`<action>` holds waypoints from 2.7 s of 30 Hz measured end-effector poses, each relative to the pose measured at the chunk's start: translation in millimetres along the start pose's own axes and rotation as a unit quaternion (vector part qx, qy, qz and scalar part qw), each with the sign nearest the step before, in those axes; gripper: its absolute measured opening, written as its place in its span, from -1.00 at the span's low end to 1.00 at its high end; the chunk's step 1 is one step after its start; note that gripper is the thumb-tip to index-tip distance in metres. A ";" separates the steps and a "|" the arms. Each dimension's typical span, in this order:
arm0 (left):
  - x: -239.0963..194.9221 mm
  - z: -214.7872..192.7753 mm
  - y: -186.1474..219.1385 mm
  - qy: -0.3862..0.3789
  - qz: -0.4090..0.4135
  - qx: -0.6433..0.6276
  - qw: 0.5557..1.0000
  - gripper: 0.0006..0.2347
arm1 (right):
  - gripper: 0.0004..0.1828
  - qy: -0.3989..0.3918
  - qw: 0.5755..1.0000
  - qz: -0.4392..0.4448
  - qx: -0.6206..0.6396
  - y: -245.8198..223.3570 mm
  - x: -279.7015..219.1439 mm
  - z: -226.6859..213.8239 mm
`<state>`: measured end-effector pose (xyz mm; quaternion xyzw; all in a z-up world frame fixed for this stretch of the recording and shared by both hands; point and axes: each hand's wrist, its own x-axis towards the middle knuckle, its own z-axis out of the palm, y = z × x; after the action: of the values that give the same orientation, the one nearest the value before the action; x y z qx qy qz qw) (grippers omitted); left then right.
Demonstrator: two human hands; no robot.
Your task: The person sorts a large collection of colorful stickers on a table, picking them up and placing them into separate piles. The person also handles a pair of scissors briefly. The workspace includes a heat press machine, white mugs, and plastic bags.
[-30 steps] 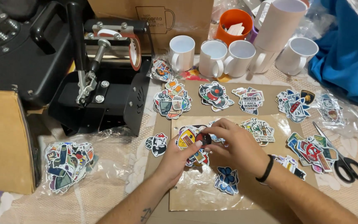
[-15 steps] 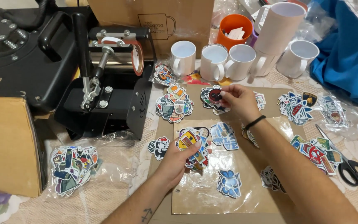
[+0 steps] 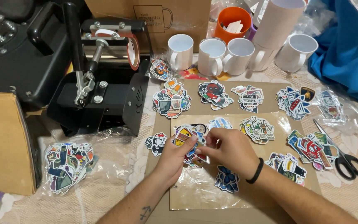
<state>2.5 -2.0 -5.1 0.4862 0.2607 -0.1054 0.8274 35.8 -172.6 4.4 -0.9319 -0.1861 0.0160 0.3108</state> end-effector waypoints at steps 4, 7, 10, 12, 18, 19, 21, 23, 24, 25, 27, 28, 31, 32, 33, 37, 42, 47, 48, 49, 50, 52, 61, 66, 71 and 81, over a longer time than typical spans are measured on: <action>-11.0 5.5 12.3 -0.011 -0.014 0.016 1.000 -0.62 | -0.72 -0.046 0.981 0.105 0.156 -4.1 2.6 -9.9; -5.8 -0.1 5.2 -0.021 -0.041 0.040 0.998 -0.63 | -0.83 -0.058 0.961 0.131 0.237 11.4 0.4 -12.3; -0.3 -1.4 -1.1 -0.039 -0.032 0.010 0.999 -0.63 | -0.87 -0.017 0.932 0.149 0.331 27.4 -17.6 -33.6; -1.2 0.3 -0.9 0.003 -0.020 -0.026 0.999 -0.59 | -0.78 0.014 0.926 0.094 0.366 42.6 -41.9 -56.0; -16.0 16.5 7.2 -0.040 -0.026 0.040 0.998 -0.58 | -0.66 0.229 0.917 0.158 0.286 126.3 -143.6 -149.0; -17.5 18.5 6.0 -0.045 -0.030 0.043 0.998 -0.58 | -0.66 0.234 0.915 0.163 0.284 130.9 -156.2 -154.8; -19.1 22.9 7.0 -0.033 -0.034 0.058 0.997 -0.60 | -0.63 0.221 0.916 0.226 0.246 140.3 -174.0 -168.2; -21.7 26.4 9.1 -0.027 -0.036 0.063 0.997 -0.59 | -0.66 0.212 0.913 0.254 0.238 158.9 -173.8 -161.1; -22.6 28.2 10.8 -0.020 -0.040 0.067 0.997 -0.59 | -0.69 0.201 0.910 0.282 0.229 168.2 -173.5 -156.8; -21.5 27.7 9.4 -0.021 -0.039 0.069 0.997 -0.59 | -0.69 0.202 0.909 0.283 0.232 173.8 -170.3 -151.8; -19.7 23.6 7.4 -0.023 -0.023 0.061 0.998 -0.61 | -0.85 0.198 0.906 0.281 0.246 184.2 -159.0 -140.6; -21.2 25.5 8.5 -0.021 -0.022 0.063 0.998 -0.61 | -0.85 0.197 0.906 0.280 0.249 183.5 -153.3 -137.9; -24.3 29.5 12.5 0.003 -0.033 0.061 0.998 -0.61 | -0.84 0.185 0.903 0.283 0.265 174.3 -136.7 -132.1; -24.7 29.6 13.0 0.000 -0.038 0.052 0.998 -0.59 | -0.86 0.198 0.921 0.297 0.157 167.2 -134.2 -130.7; -24.7 29.3 13.5 -0.004 -0.043 0.044 0.998 -0.58 | -0.84 0.209 0.927 0.308 0.048 160.0 -131.5 -129.0; -15.6 20.1 7.4 -0.020 -0.030 0.046 0.998 -0.60 | -0.73 0.304 0.914 0.205 -0.174 184.6 -145.0 -119.3; -23.1 22.4 13.8 -0.013 -0.060 0.012 0.998 -0.59 | -0.40 0.154 0.951 0.201 -0.175 206.5 -171.9 -114.5; -23.4 21.9 11.5 -0.029 -0.067 0.027 0.997 -0.58 | -0.47 0.176 0.948 0.216 -0.157 211.0 -196.9 -118.2; -23.0 24.5 12.4 -0.031 -0.068 0.025 0.997 -0.58 | -0.49 0.193 0.943 0.213 -0.166 216.3 -201.5 -122.0; -23.7 25.8 13.2 -0.033 -0.067 0.025 0.997 -0.58 | -0.49 0.194 0.943 0.214 -0.166 221.9 -206.4 -127.2; -24.4 26.8 14.2 -0.025 -0.072 0.024 0.997 -0.58 | -0.50 0.207 0.933 0.240 -0.170 227.8 -210.0 -132.8; -25.0 27.0 13.6 -0.016 -0.077 0.023 0.997 -0.57 | -0.51 0.220 0.922 0.266 -0.173 242.4 -214.1 -141.2; -25.9 30.4 16.2 -0.015 -0.085 0.018 0.996 -0.56 | -0.64 0.266 0.892 0.138 -0.337 228.0 -124.9 -149.8; -31.5 34.7 21.9 0.008 -0.089 -0.018 0.996 -0.56 | -0.55 0.107 0.941 0.145 -0.286 238.4 -55.0 -146.5; -29.8 32.4 23.5 0.018 -0.107 -0.011 0.994 -0.55 | -0.68 0.203 0.902 0.152 -0.349 294.1 -35.0 -147.6; -29.5 38.2 25.5 0.017 -0.103 -0.009 0.995 -0.56 | 0.03 0.184 0.934 0.249 -0.177 249.9 -43.0 -199.9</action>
<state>1.1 -24.3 44.7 0.4508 0.3239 -0.1795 0.8122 109.0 -486.9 15.7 -0.9749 0.1125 -0.1124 0.1555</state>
